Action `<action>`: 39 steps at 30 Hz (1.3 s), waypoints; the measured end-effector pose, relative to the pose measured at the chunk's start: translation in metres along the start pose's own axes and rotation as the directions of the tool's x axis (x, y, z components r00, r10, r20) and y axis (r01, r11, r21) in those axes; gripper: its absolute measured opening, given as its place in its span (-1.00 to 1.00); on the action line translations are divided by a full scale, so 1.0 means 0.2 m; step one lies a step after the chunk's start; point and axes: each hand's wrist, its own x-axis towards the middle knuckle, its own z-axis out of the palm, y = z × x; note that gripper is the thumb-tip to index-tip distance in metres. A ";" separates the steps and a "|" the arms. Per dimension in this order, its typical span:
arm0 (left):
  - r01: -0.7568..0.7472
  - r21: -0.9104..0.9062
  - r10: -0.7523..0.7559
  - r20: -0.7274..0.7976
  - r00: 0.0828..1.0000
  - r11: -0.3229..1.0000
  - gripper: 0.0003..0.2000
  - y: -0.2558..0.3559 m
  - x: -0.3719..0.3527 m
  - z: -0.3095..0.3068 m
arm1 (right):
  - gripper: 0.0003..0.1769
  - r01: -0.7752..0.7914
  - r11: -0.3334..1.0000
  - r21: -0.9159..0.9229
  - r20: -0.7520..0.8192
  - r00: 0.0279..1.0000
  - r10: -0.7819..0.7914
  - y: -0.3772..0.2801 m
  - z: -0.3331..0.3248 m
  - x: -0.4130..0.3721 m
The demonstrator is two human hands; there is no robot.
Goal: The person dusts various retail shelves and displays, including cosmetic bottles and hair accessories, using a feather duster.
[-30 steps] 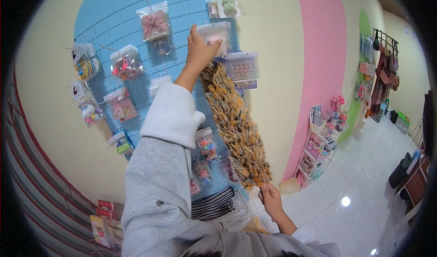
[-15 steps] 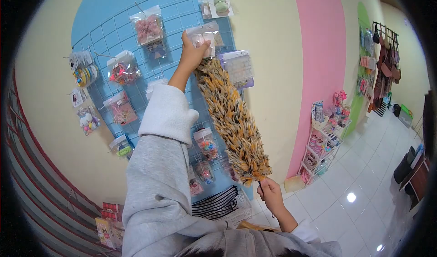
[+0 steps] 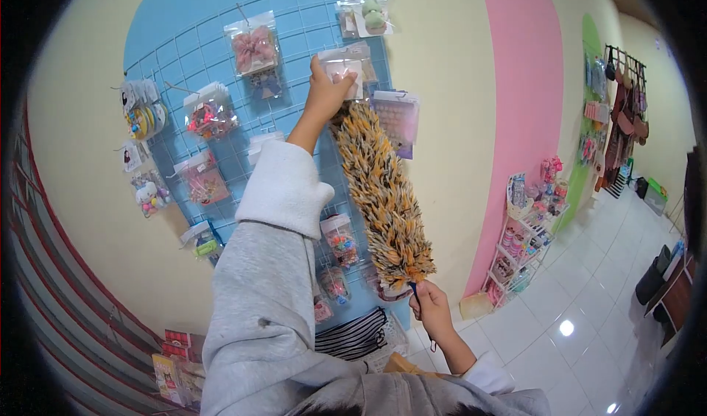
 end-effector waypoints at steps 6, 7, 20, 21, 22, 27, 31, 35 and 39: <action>0.095 0.129 -0.096 0.002 0.995 0.987 0.02 0.06 -0.01 -0.01 | -0.59 0.029 0.996 -0.081 -0.029 0.999 -0.032 0.09 -0.05 -0.15; 0.099 0.149 -0.100 0.000 0.995 0.984 0.01 0.07 -0.01 -0.01 | -0.60 0.028 0.996 -0.085 -0.029 0.999 -0.031 0.13 -0.06 -0.18; 0.037 -0.004 -0.037 0.011 0.999 0.999 0.02 0.01 0.00 0.01 | -0.61 -0.017 1.000 0.003 -0.020 1.000 0.017 0.00 0.02 -0.08; 0.037 -0.008 -0.037 0.018 0.999 0.999 0.02 0.01 0.00 0.00 | -0.61 0.000 0.999 -0.037 -0.028 1.000 -0.001 0.02 0.02 -0.10; 0.036 -0.012 -0.036 0.025 0.999 0.999 0.02 0.02 0.00 -0.01 | -0.60 -0.002 0.998 -0.055 -0.025 1.000 0.001 0.06 0.01 -0.13; 0.035 0.040 -0.035 -0.009 0.999 0.999 0.03 0.05 -0.02 0.00 | -0.58 -0.032 0.996 -0.088 0.019 0.999 0.033 0.14 -0.04 -0.24; 0.031 0.178 -0.033 0.007 0.999 0.983 0.04 0.06 -0.13 -0.09 | -0.58 -0.054 0.993 -0.106 0.010 0.998 0.056 0.15 0.01 -0.21; -0.118 0.407 0.111 0.040 0.993 0.906 -0.15 0.18 -0.24 -0.35 | -0.60 0.048 0.993 -0.106 0.041 0.998 -0.044 0.22 0.03 -0.08; -0.267 0.481 0.297 0.015 0.955 0.835 -0.35 0.16 -0.25 -0.60 | -0.61 0.109 0.991 -0.077 0.065 0.992 -0.105 0.19 0.10 0.03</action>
